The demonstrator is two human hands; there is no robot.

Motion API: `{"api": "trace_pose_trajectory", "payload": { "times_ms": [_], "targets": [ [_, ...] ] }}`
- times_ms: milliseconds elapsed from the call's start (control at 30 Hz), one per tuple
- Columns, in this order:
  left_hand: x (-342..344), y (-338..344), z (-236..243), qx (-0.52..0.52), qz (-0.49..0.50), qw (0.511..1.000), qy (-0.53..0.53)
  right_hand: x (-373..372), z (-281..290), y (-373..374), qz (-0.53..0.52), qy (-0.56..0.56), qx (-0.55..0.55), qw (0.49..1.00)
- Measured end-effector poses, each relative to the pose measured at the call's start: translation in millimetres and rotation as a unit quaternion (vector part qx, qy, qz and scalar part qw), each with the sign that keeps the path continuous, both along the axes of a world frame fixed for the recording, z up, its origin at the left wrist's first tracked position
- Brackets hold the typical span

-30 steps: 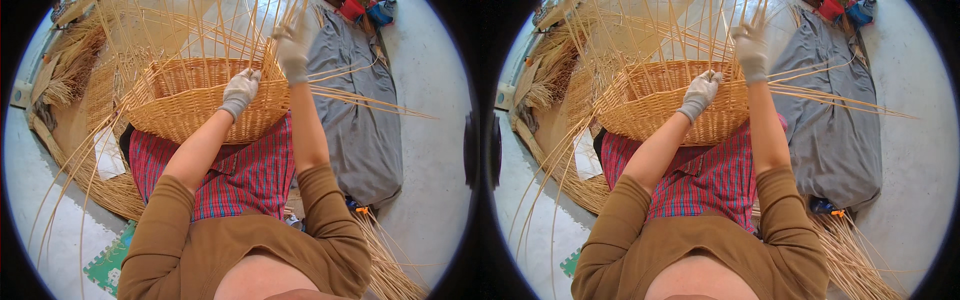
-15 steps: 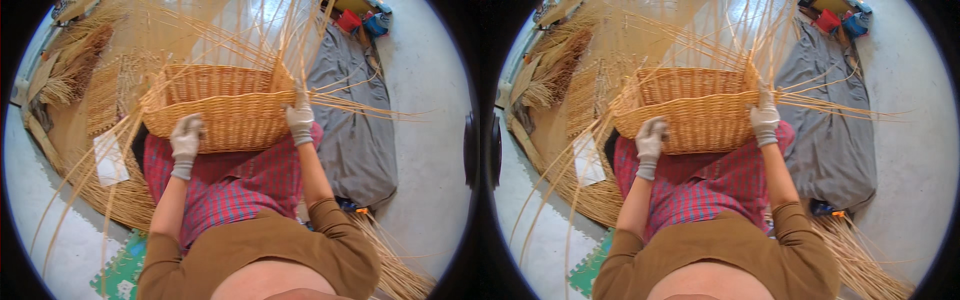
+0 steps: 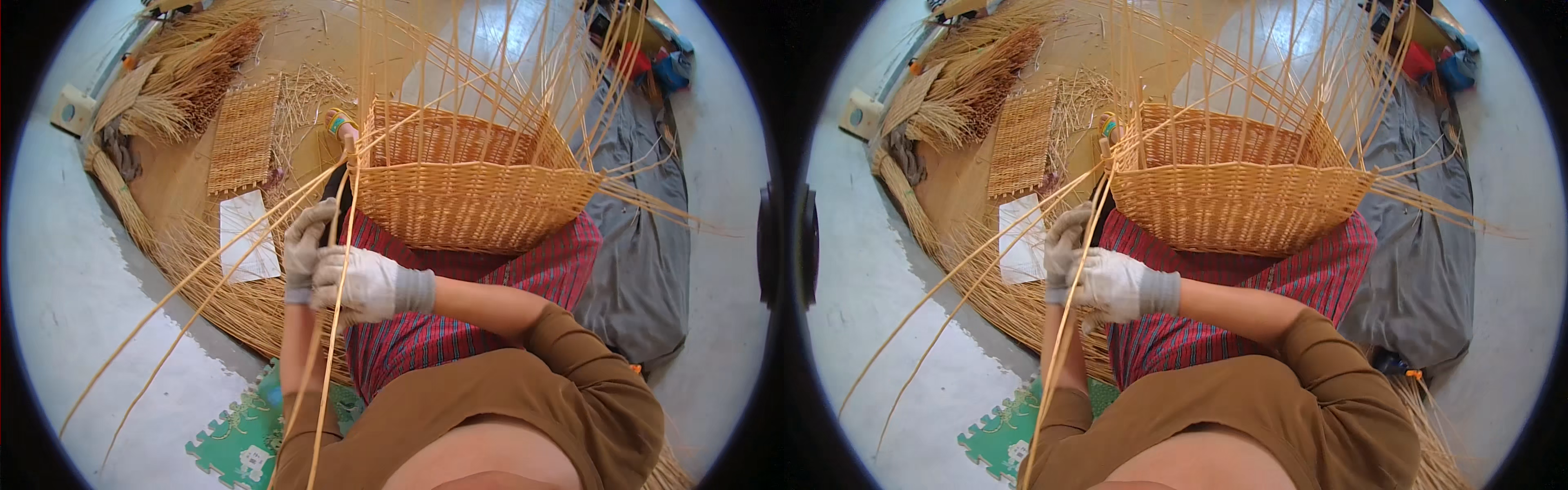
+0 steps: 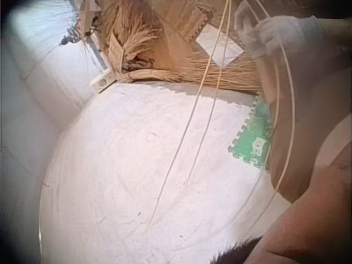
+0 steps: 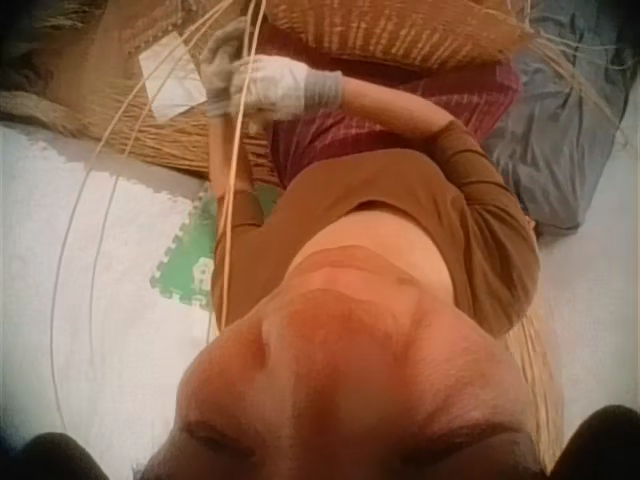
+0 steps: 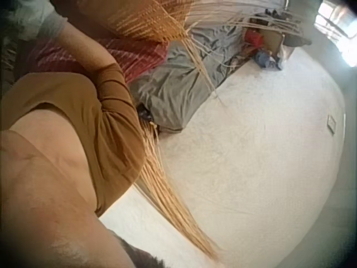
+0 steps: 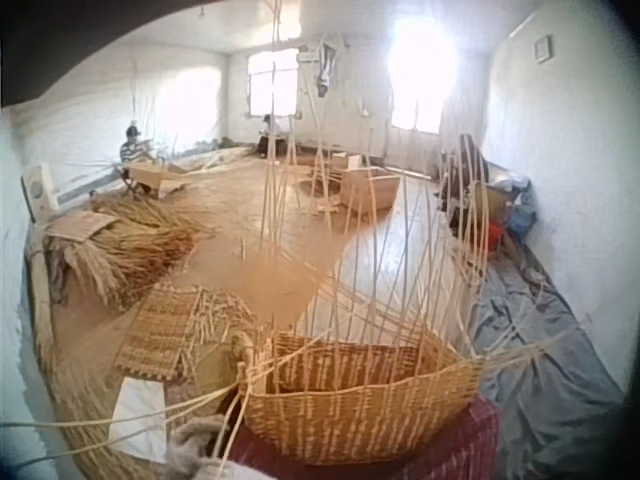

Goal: The recorder is weaving a large wicker or rattan basket while sitting on the floor in a workshop.

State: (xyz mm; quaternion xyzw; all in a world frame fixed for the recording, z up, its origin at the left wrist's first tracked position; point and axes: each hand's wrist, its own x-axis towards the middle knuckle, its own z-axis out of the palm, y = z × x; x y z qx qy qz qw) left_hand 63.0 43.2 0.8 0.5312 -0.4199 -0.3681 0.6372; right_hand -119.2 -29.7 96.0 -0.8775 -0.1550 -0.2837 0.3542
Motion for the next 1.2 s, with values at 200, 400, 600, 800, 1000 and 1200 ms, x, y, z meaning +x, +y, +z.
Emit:
{"api": "trace_pose_trajectory", "payload": {
  "times_ms": [200, 400, 600, 800, 1000, 1200],
  "targets": [
    [-41, -117, 8, -0.041, 0.168, 0.971, -0.163, -34, -10, -5, 0.020, 0.201, -0.104, 0.974],
    [-4, -144, -27, -0.141, 0.088, 0.960, 0.226, -94, -44, -169, -0.145, -0.072, 0.552, 0.818],
    [-26, -129, -13, -0.101, 0.039, 0.981, 0.161, -101, -59, -172, -0.207, -0.087, 0.490, 0.842],
    [-39, -125, -12, -0.013, 0.038, 0.996, 0.082, -95, -45, -173, -0.410, 0.071, 0.366, 0.832],
    [-48, -129, -26, -0.028, 0.065, 0.994, 0.080, -94, -51, -167, -0.460, -0.007, 0.326, 0.826],
    [-54, -135, -29, -0.084, 0.156, 0.984, -0.011, -86, -9, -93, -0.426, -0.041, 0.184, 0.885]
  ]
}}
